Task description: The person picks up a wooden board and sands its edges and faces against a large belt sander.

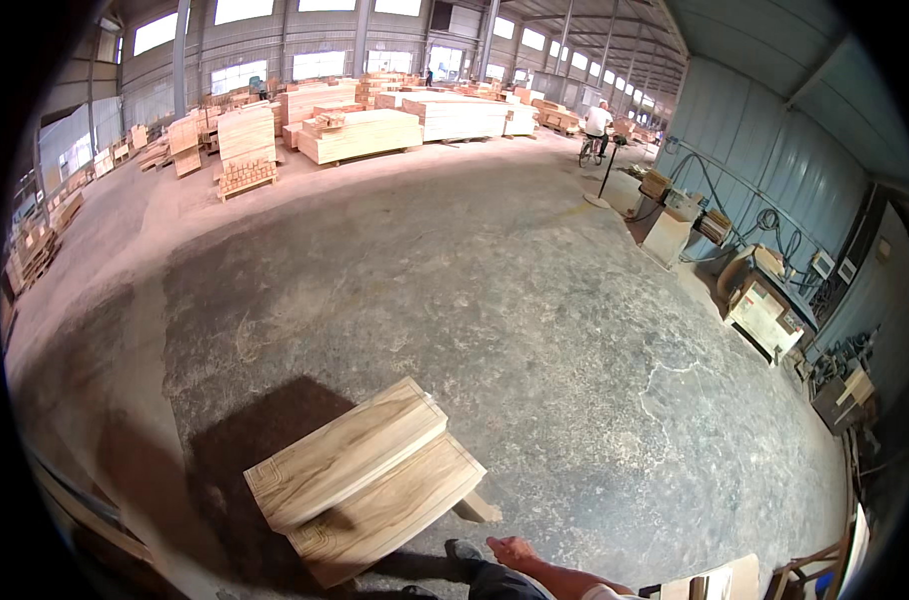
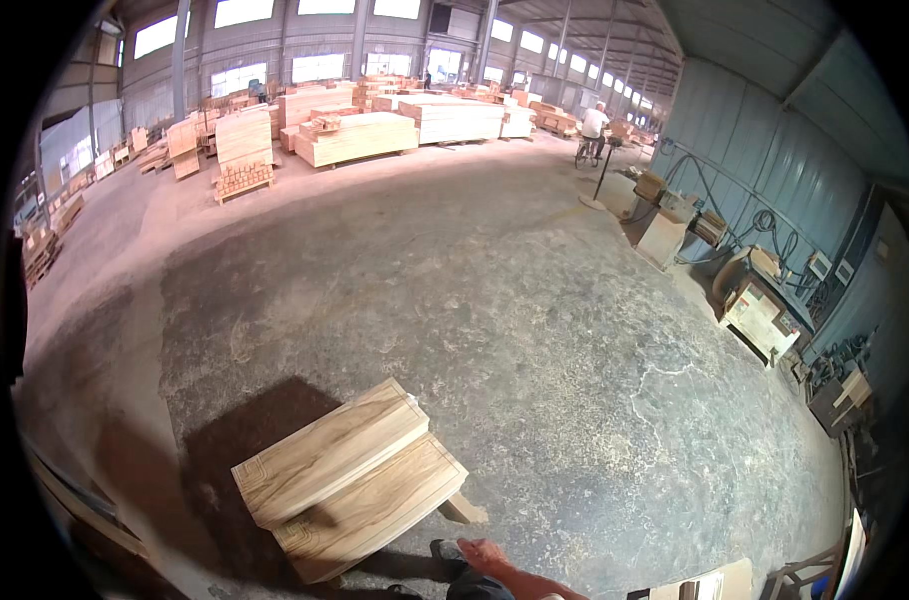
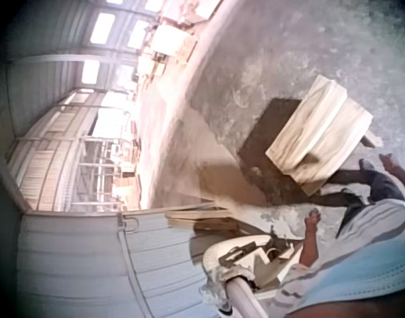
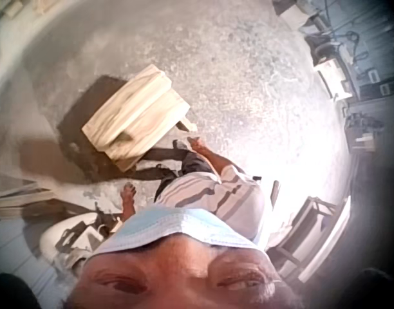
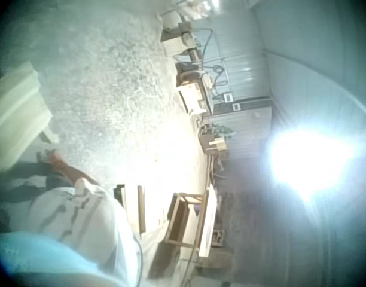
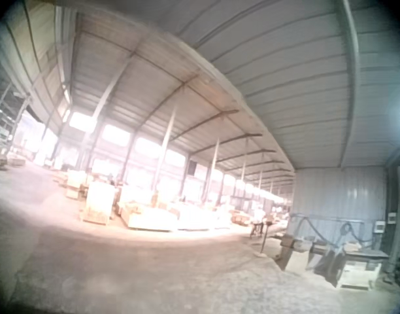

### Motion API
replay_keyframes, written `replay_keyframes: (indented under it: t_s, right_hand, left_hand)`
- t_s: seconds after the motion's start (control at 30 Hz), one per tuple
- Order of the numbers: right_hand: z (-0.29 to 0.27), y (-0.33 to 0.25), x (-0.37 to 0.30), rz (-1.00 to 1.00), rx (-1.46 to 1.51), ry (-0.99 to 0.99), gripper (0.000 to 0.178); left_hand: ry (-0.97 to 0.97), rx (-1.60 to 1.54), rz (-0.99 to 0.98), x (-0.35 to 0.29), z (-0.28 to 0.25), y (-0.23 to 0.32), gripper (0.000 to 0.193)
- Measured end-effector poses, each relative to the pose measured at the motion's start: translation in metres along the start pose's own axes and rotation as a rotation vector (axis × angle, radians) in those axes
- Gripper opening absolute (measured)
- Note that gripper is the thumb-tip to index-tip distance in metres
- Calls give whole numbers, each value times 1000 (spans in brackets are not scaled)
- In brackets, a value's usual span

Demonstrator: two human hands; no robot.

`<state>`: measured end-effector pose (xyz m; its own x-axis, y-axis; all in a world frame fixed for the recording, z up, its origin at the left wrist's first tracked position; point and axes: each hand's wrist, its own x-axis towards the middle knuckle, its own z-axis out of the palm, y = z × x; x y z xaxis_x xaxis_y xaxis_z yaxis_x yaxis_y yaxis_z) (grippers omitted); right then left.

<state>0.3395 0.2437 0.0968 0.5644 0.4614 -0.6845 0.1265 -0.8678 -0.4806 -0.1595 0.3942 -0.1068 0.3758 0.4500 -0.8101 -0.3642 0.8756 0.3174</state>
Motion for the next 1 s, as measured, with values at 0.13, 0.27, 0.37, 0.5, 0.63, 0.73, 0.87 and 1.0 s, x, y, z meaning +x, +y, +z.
replay_keyframes:
  t_s: [0.13,0.27,0.37,0.5,0.63,0.73,0.87,1.0]
  right_hand:
    - [9,15,10,-57,6,-8,58]
    - [-3,14,22,-137,-56,20,56]
    - [-8,7,26,-240,-10,12,57]
    - [-29,3,26,-237,56,-60,55]
    - [-42,42,38,-230,3,-9,55]
    - [-61,70,40,-227,-52,2,54]
    - [-63,116,68,-141,-57,46,52]
    - [-70,125,65,-178,-76,62,52]
  left_hand:
    - [-499,-259,-61,2,-31,-1,50]
    - [-216,21,128,-17,-27,-19,48]
    - [65,394,280,-61,-8,-40,42]
    - [84,728,356,-95,-23,-81,37]
    - [140,435,206,-151,35,-116,32]
    - [190,409,231,-187,81,-141,32]
    - [326,372,216,-208,112,-169,30]
    - [73,501,361,-215,87,-187,31]
